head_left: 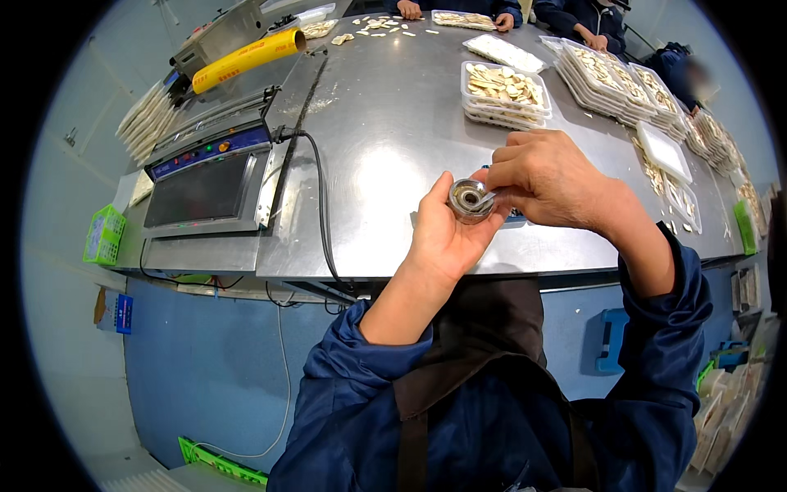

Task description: The person retrieves a small blue case and tweezers, then uses the tweezers to place small metal components into a cylindrical bearing held in their hand. They repeatedly pick components from the case and insert them into the bearing, then place a metal ring on top.

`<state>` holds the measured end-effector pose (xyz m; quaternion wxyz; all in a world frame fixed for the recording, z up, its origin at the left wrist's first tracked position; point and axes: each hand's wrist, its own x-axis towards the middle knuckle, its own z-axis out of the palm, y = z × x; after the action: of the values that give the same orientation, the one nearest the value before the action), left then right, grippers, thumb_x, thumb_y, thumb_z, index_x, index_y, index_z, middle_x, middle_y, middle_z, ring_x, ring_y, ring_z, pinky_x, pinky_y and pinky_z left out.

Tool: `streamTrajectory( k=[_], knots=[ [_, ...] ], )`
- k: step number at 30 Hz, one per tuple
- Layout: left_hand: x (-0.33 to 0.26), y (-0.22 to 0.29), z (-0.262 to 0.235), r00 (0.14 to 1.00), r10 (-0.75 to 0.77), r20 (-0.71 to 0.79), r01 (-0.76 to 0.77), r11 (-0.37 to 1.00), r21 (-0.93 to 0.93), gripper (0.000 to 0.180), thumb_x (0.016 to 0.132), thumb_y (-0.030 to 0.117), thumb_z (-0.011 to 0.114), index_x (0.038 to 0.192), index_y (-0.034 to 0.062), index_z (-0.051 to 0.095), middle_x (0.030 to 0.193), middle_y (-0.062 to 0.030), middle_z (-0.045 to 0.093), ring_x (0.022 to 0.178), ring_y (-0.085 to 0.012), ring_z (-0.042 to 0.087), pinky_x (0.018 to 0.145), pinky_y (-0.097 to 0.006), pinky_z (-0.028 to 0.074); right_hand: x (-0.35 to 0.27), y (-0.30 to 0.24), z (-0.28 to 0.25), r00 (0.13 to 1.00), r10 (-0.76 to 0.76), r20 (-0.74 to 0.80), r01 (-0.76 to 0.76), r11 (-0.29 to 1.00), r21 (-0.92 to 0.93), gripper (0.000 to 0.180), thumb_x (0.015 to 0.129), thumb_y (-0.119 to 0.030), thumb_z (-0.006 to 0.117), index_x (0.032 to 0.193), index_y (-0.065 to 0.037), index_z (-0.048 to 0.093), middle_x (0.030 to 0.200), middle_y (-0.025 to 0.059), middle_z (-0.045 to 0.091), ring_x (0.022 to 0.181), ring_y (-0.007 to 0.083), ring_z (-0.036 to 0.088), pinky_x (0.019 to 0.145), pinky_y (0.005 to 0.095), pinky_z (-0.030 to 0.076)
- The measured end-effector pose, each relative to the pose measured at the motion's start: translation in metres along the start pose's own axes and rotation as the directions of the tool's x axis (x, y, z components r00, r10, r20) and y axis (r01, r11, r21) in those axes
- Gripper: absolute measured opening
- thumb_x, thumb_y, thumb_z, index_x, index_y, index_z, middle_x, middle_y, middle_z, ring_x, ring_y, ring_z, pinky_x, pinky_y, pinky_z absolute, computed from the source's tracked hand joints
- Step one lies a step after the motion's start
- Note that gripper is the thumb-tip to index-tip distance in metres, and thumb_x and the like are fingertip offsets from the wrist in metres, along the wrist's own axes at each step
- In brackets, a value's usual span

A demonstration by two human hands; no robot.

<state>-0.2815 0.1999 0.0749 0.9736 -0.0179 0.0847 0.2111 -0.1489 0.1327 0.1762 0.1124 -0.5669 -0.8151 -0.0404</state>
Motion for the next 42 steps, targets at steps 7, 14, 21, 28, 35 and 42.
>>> streamTrajectory(
  k=[7, 14, 21, 28, 35, 42],
  knots=[
    [-0.002, -0.001, 0.006, 0.999, 0.012, -0.039, -0.011, 1.000, 0.012, 0.043, 0.100, 0.031, 0.027, 0.120, -0.0064, 0.036, 0.115, -0.0197, 0.050, 0.110, -0.0283, 0.051, 0.099, -0.044, 0.042, 0.002, 0.001, 0.007, 1.000, -0.006, -0.026, 0.005, 0.999, -0.035, 0.010, 0.062, -0.012, 0.066, 0.064, -0.006, 0.060, 0.066, 0.0051, 0.059, 0.071, 0.0258, 0.058, 0.062, 0.0382, 0.047],
    [-0.003, 0.000, 0.006, 0.998, 0.025, -0.056, -0.021, 0.998, 0.057, 0.049, 0.101, 0.035, 0.018, 0.115, -0.0073, 0.040, 0.110, -0.0185, 0.050, 0.107, -0.0286, 0.051, 0.097, -0.043, 0.044, 0.003, -0.001, 0.006, 1.000, -0.001, 0.013, 0.002, 0.999, -0.036, 0.010, 0.062, -0.013, 0.067, 0.065, -0.005, 0.061, 0.066, 0.0052, 0.059, 0.072, 0.0253, 0.058, 0.063, 0.0378, 0.047],
    [-0.001, 0.002, -0.003, 0.999, 0.018, -0.039, -0.018, 1.000, 0.010, 0.043, 0.100, 0.031, 0.027, 0.120, -0.0062, 0.036, 0.117, -0.0202, 0.049, 0.110, -0.0285, 0.051, 0.100, -0.043, 0.042, 0.003, -0.001, 0.011, 1.000, 0.020, -0.003, -0.021, 0.998, -0.051, 0.009, 0.063, -0.012, 0.066, 0.065, -0.005, 0.061, 0.066, 0.0049, 0.059, 0.071, 0.0254, 0.057, 0.064, 0.0376, 0.048],
    [0.000, 0.004, -0.003, 0.996, 0.026, -0.085, -0.020, 0.998, 0.063, 0.048, 0.101, 0.035, 0.024, 0.113, -0.0073, 0.045, 0.108, -0.0182, 0.053, 0.104, -0.0273, 0.054, 0.095, -0.041, 0.047, 0.002, 0.000, 0.015, 0.999, 0.040, 0.036, -0.038, 0.999, -0.038, 0.009, 0.064, -0.012, 0.067, 0.067, -0.006, 0.062, 0.067, 0.0051, 0.058, 0.072, 0.0246, 0.057, 0.064, 0.0372, 0.048],
    [-0.002, 0.009, -0.009, 0.993, 0.102, -0.055, -0.102, 0.995, 0.009, 0.046, 0.100, 0.035, 0.027, 0.112, -0.0055, 0.046, 0.114, -0.0202, 0.051, 0.110, -0.0314, 0.051, 0.099, -0.044, 0.043, -0.009, -0.021, 0.002, 0.945, 0.316, -0.088, -0.300, 0.940, 0.163, 0.015, 0.087, -0.017, 0.055, 0.086, -0.004, 0.064, 0.077, 0.0103, 0.060, 0.074, 0.0313, 0.057, 0.067, 0.0381, 0.047],
    [0.001, 0.011, -0.021, 0.975, 0.221, -0.037, -0.223, 0.973, -0.057, 0.046, 0.100, 0.037, 0.028, 0.111, -0.0036, 0.047, 0.116, -0.0200, 0.051, 0.117, -0.0325, 0.048, 0.101, -0.043, 0.043, -0.046, -0.058, 0.073, 0.781, 0.587, -0.213, -0.408, 0.738, 0.537, 0.012, 0.076, -0.007, 0.067, 0.083, 0.002, 0.063, 0.070, 0.0161, 0.057, 0.064, 0.0308, 0.058, 0.058, 0.0352, 0.046]
  ],
)
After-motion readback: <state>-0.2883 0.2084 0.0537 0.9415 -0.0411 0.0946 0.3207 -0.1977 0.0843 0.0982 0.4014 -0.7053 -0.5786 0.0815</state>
